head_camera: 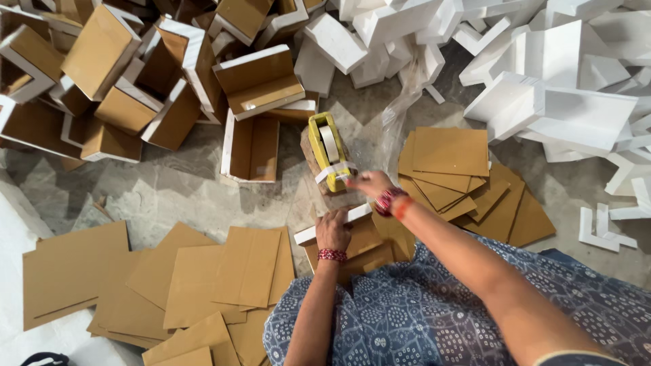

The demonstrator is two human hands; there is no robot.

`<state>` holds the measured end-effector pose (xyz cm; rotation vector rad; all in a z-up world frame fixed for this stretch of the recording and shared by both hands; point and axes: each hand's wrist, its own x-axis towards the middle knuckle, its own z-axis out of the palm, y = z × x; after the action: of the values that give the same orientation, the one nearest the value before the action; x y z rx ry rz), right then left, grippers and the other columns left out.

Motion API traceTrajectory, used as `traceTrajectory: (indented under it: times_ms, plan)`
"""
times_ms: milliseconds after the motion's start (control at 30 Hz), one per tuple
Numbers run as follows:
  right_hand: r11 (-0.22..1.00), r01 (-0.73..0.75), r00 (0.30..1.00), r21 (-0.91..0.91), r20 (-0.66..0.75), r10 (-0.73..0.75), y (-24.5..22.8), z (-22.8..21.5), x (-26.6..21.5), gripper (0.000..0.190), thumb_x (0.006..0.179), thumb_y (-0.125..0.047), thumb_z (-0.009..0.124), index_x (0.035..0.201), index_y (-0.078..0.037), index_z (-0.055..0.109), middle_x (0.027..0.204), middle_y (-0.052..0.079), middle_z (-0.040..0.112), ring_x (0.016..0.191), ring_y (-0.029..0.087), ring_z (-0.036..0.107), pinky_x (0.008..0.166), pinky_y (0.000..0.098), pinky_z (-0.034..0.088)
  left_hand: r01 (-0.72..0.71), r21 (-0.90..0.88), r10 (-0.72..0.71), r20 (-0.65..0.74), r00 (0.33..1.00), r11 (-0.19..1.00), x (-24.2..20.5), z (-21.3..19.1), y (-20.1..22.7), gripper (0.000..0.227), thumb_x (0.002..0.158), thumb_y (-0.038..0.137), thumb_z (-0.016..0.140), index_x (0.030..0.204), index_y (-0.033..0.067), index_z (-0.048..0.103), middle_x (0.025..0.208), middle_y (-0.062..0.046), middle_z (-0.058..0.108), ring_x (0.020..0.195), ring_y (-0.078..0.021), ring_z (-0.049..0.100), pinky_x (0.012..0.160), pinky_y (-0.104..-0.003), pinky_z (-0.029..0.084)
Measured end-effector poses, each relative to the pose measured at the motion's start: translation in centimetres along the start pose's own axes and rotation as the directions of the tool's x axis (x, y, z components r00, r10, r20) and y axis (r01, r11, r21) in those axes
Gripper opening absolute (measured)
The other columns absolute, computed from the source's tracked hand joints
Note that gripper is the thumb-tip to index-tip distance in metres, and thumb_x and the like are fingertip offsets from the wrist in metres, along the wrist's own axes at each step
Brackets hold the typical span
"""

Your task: The person sits on the floor and assembles small cardboard boxes by inserting white foam inserts into the brown cardboard shells. They use a handheld tape dispenser to seal the boxes and place the finished units into a larger cardboard box.

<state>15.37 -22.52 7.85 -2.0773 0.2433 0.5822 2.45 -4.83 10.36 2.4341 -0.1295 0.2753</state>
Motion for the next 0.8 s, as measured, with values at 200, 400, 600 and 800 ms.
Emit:
traceTrajectory:
  times_ms: [200,400,600,800]
  plan:
    - [0.842,-0.297,0.924,0.451,0.359,0.133,5.9,-1.0,-11.3,0.030,0.082,-0.030,0.079,0.098,-0.006,0.071,0.083,0.003,0.076,0.072,0.013,0.072,0.067,0.0281,0.057,0.037,-0.002,-0.037,0.050,0.998,0.999,0.0,0.2,0.4,0.038,0.071,0.009,0.076,0.108,0.0170,0.073,0.101,-0.007,0.075,0.101,-0.0278,0.067,0.088,-0.044,0.045]
    - [0.708,-0.201,0.973,0.677,0.220,0.066,12.0,4.2,-9.4,0.025,0.084,-0.017,0.082,0.100,-0.002,0.070,0.088,0.006,0.076,0.076,0.014,0.073,0.070,0.0286,0.060,0.014,0.064,-0.014,-0.001,1.000,0.998,-0.7,0.9,0.4,0.043,0.065,0.002,0.072,0.105,0.0166,0.074,0.105,-0.008,0.076,0.103,-0.0282,0.067,0.089,-0.043,0.045]
    - [0.941,0.109,0.981,0.320,-0.189,-0.050,11.9,5.9,-5.9,0.026,0.077,-0.003,0.078,0.096,-0.003,0.060,0.075,0.008,0.073,0.063,0.015,0.071,0.055,0.0303,0.056,0.063,0.022,-0.064,0.051,0.997,0.998,0.1,0.6,1.0,0.042,0.066,0.006,0.077,0.106,0.0158,0.072,0.100,-0.008,0.075,0.100,-0.0286,0.067,0.087,-0.044,0.044]
    - [0.948,0.272,0.937,-0.162,-0.180,-0.300,11.6,3.4,-4.4,0.014,0.081,-0.009,0.079,0.091,-0.006,0.070,0.078,0.010,0.073,0.069,0.018,0.071,0.062,0.0301,0.055,0.015,0.046,-0.017,0.033,0.999,0.999,-0.3,0.9,0.7,0.044,0.064,0.003,0.076,0.105,0.0159,0.073,0.103,-0.007,0.075,0.101,-0.0278,0.066,0.088,-0.044,0.045]
